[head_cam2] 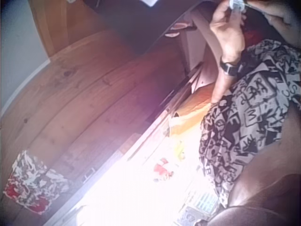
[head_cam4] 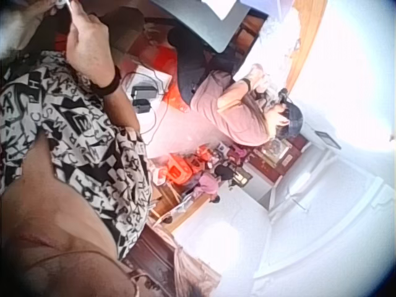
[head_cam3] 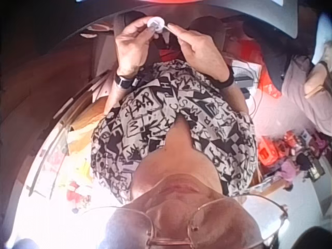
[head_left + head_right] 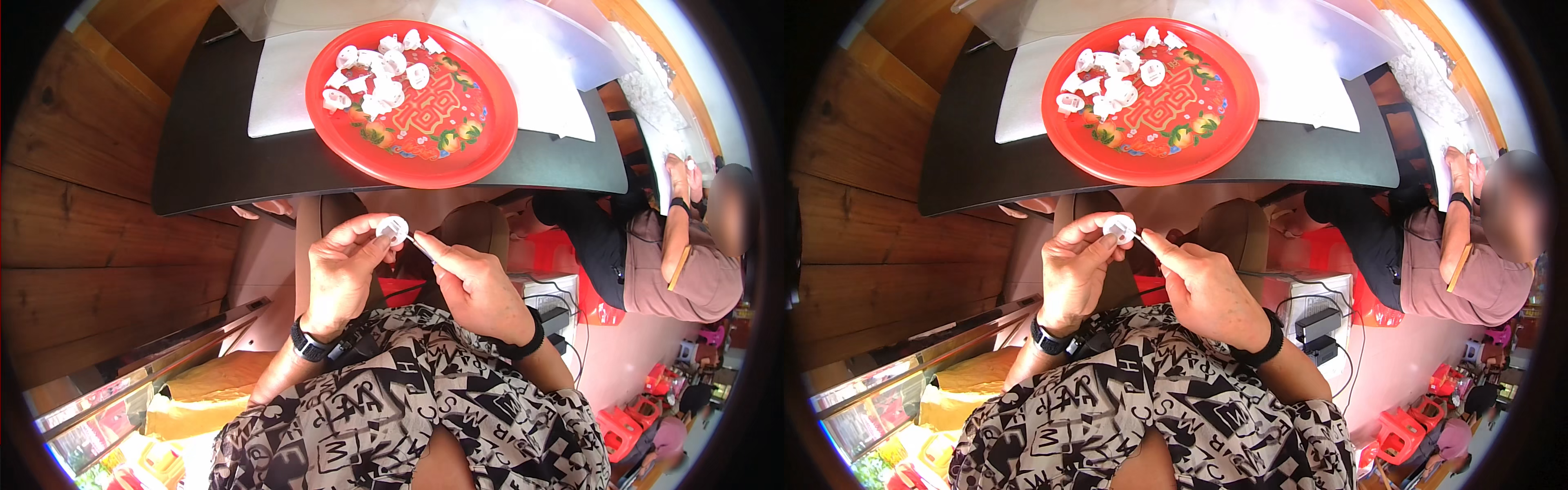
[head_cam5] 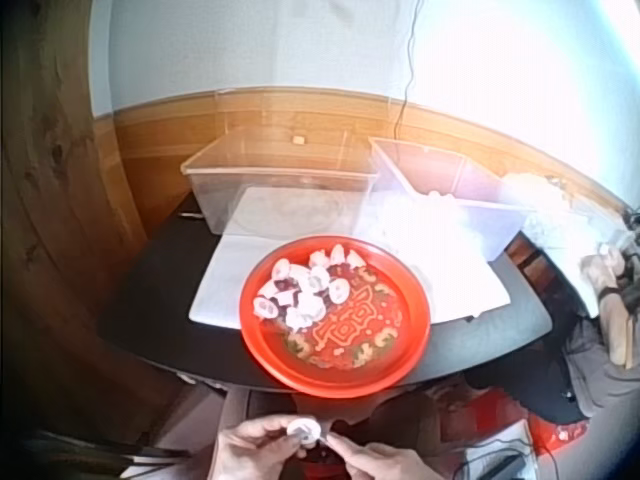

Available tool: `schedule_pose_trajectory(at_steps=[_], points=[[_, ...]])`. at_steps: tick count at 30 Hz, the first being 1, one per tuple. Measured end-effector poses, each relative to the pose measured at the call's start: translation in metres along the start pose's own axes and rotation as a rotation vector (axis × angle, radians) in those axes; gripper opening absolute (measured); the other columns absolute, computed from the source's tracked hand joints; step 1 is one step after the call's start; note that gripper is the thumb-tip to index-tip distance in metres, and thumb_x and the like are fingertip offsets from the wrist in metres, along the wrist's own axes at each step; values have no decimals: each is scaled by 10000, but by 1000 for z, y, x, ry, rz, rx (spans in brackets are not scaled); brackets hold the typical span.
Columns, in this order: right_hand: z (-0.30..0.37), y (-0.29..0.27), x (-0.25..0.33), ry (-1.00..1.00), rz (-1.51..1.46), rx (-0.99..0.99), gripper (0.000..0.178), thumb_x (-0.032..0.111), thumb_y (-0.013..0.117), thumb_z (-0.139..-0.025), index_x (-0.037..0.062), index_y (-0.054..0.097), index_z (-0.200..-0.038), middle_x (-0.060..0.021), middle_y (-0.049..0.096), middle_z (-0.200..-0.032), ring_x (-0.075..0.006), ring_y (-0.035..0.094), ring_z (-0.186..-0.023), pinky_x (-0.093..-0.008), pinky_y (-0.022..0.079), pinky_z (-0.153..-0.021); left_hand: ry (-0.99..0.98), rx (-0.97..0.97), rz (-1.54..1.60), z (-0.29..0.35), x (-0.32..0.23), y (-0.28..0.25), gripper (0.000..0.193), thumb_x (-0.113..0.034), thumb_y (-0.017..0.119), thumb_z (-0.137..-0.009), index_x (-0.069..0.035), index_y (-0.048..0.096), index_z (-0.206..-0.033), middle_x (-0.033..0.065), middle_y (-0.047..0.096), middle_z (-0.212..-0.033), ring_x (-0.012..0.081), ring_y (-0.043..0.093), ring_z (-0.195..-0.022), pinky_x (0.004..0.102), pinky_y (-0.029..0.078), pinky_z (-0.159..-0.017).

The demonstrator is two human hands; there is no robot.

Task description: Manually assembling or inspecting small white plastic components at a workspace.

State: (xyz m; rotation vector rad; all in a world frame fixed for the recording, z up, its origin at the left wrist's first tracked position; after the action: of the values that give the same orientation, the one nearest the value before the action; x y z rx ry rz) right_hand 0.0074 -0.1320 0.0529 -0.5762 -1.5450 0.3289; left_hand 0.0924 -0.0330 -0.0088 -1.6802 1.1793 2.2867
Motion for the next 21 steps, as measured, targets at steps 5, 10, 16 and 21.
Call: schedule_pose_trajectory(at_steps=[5, 10, 16, 21], points=[[-1, 0, 2, -9, 8, -6, 469, -64, 498, -783, 7, 486, -1247, -161, 514, -670, -293, 531, -584, -362, 444, -576, 16, -3, -23, 1, 0, -1, 233, 68, 533, -847, 50, 591, -1072, 136, 644, -975, 161, 608, -823, 247, 477, -690], [0, 1, 2, 1, 37, 25, 479, -65, 500, -778, -2, 474, -1253, -168, 515, -676, -321, 537, -593, -384, 446, -577, 23, -12, -161, 2, -2, 1, 238, 78, 529, -842, 50, 592, -1069, 135, 644, -974, 161, 613, -836, 254, 490, -712], [0, 6, 3, 9, 161, 98, 538, -63, 504, -740, -12, 447, -1272, -182, 538, -732, -342, 562, -624, -408, 462, -588, 26, -23, -254, 4, -3, 3, 229, 78, 548, -835, 47, 602, -1055, 126, 644, -970, 150, 616, -827, 248, 508, -707], [0, 10, 4, 10, 357, 186, 578, -25, 531, -718, -14, 426, -1286, -184, 545, -752, -342, 575, -625, -407, 469, -577, 90, -2, -320, 6, -5, 7, 215, 69, 559, -836, 36, 615, -1041, 103, 641, -979, 127, 608, -832, 236, 512, -697]])
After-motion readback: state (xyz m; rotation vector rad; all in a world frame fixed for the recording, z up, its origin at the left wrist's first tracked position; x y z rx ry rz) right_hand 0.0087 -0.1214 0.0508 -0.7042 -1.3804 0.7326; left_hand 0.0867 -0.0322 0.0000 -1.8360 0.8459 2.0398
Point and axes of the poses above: each hand's wrist, its own z-axis away from the middle knuckle, its own y-axis out of the palm, x = y × z, the point moved 10 cm from there along -z, towards the middle knuckle
